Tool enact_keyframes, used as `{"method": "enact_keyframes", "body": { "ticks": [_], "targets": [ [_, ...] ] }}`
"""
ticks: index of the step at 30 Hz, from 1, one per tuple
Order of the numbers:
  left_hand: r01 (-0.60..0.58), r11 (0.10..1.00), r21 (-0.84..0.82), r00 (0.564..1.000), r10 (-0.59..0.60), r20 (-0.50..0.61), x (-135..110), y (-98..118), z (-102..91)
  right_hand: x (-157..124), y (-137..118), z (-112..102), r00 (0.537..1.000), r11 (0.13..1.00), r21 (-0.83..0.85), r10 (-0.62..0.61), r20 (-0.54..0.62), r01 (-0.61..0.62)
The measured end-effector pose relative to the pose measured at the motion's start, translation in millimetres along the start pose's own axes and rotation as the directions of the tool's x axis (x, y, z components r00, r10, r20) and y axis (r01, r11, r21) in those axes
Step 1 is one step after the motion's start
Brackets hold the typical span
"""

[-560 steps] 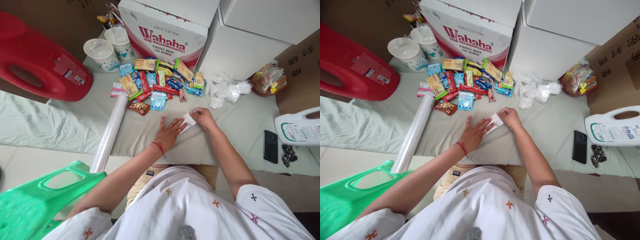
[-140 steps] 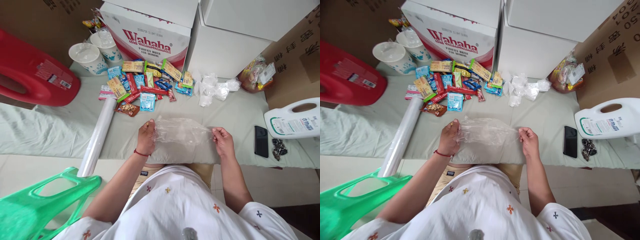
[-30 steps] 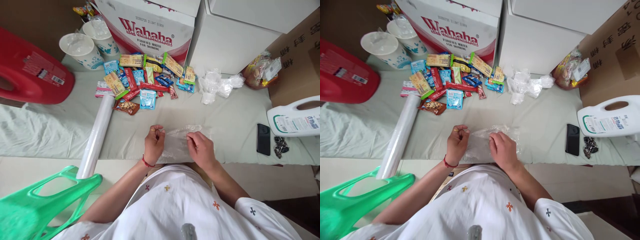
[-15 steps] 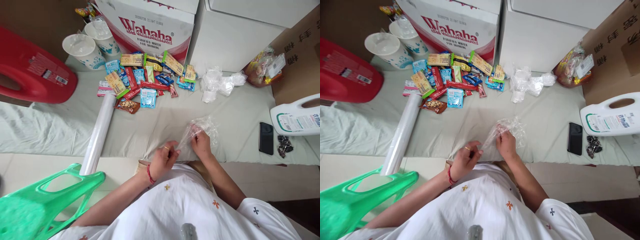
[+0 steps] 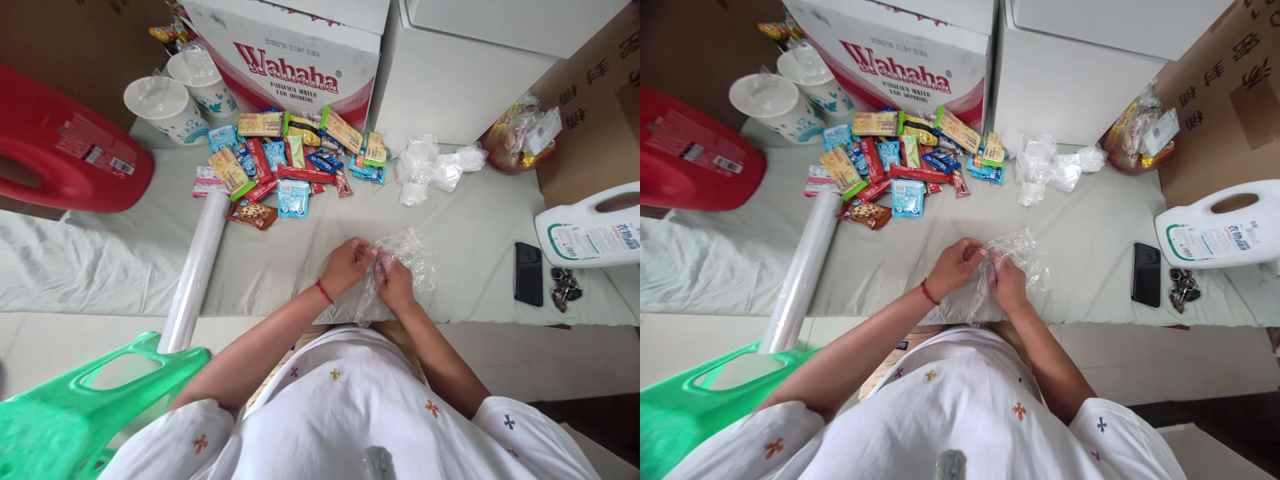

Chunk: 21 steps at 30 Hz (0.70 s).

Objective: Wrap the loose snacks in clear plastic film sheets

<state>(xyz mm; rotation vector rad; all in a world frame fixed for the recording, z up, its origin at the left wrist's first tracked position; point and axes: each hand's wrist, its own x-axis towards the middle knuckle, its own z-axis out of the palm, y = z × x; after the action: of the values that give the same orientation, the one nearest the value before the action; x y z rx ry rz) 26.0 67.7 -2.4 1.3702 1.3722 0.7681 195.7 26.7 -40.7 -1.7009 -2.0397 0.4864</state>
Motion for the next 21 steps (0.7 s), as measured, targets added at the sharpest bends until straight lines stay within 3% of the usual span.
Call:
{"method": "enact_keyframes", "body": {
  "ticks": [4,10,15,18,21],
  "targets": [
    [-0.031,0.999,-0.02,0.999,0.03,-0.014,5,-6,9.6,1,-2,-6,0.999,1.0,-0.027,-0.015,0.041,0.016],
    [0.011,0.992,-0.124,0.999,-0.015,-0.031,-5,-21,-16.0,11,-14,-17,0.976,0.989,-0.148,0.026,0.216,0.007],
    [0.062,0.989,-0.138,0.988,-0.08,-0.13,-8,-25,-32.0,16,-16,-17,0.971,0.986,-0.164,0.05,0.233,-0.012],
    [0.012,0.988,-0.151,0.991,-0.032,-0.131,-8,-18,-29.8,18,-20,-19,0.964,0.981,-0.19,0.08,0.254,-0.031],
    [-0.069,0.997,-0.047,0.99,0.063,-0.127,-9,-6,-18.2,21,-28,-21,0.95,0.969,-0.244,0.12,0.289,-0.048]
  ]
}}
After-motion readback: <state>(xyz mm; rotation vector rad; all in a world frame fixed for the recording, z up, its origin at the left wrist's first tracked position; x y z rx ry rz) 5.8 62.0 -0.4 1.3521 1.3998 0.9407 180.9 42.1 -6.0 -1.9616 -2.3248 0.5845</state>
